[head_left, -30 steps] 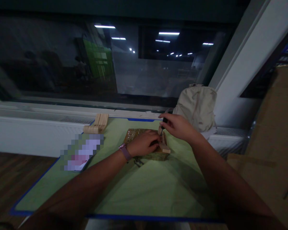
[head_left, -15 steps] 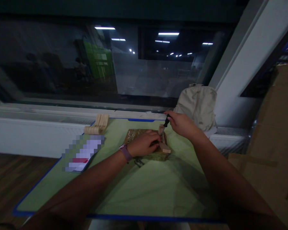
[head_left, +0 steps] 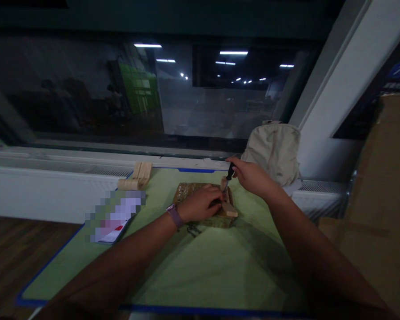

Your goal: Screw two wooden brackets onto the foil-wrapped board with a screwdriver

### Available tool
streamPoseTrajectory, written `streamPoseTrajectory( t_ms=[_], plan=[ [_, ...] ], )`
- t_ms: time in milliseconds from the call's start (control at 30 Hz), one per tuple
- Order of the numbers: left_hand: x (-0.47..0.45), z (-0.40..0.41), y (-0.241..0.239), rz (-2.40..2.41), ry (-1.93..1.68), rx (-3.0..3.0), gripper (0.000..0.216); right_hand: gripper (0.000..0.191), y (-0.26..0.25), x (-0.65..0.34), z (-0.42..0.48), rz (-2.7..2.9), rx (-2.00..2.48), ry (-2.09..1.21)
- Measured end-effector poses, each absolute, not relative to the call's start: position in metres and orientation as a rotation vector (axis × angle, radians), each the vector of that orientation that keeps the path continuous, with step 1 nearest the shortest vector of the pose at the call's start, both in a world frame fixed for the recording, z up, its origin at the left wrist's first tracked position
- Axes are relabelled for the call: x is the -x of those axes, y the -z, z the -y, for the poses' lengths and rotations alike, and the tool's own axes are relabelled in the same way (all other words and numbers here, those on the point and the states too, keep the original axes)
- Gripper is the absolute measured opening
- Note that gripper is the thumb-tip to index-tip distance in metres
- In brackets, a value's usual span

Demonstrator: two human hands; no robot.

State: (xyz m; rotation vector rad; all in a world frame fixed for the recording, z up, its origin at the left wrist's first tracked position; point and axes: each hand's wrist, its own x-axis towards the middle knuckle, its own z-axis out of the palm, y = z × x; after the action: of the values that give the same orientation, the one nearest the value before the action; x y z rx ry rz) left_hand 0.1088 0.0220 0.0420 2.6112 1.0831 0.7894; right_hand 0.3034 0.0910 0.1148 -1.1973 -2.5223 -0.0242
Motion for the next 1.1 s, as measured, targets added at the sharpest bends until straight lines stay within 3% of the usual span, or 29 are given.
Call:
streamPoseTrajectory(
  t_ms=[267,633,1100],
  plan=[
    [-0.111,-0.020,-0.039,-1.169,-0.778,-2.520,0.019,0.046,-0.109,-0.303,-0.093,2.499,1.215,0.010],
    [-0.113,-0.020,-0.037,-1.241,-0.767,-2.474,0.015,0.047,-0.112,-0.303,-0.085,2.504,1.207,0.006],
    [-0.113,-0.024,-0.032,-1.206,-0.807,-2.465,0.019,0.023,-0.115,-0.314,-0.090,2.523,1.298,0.070]
  ],
)
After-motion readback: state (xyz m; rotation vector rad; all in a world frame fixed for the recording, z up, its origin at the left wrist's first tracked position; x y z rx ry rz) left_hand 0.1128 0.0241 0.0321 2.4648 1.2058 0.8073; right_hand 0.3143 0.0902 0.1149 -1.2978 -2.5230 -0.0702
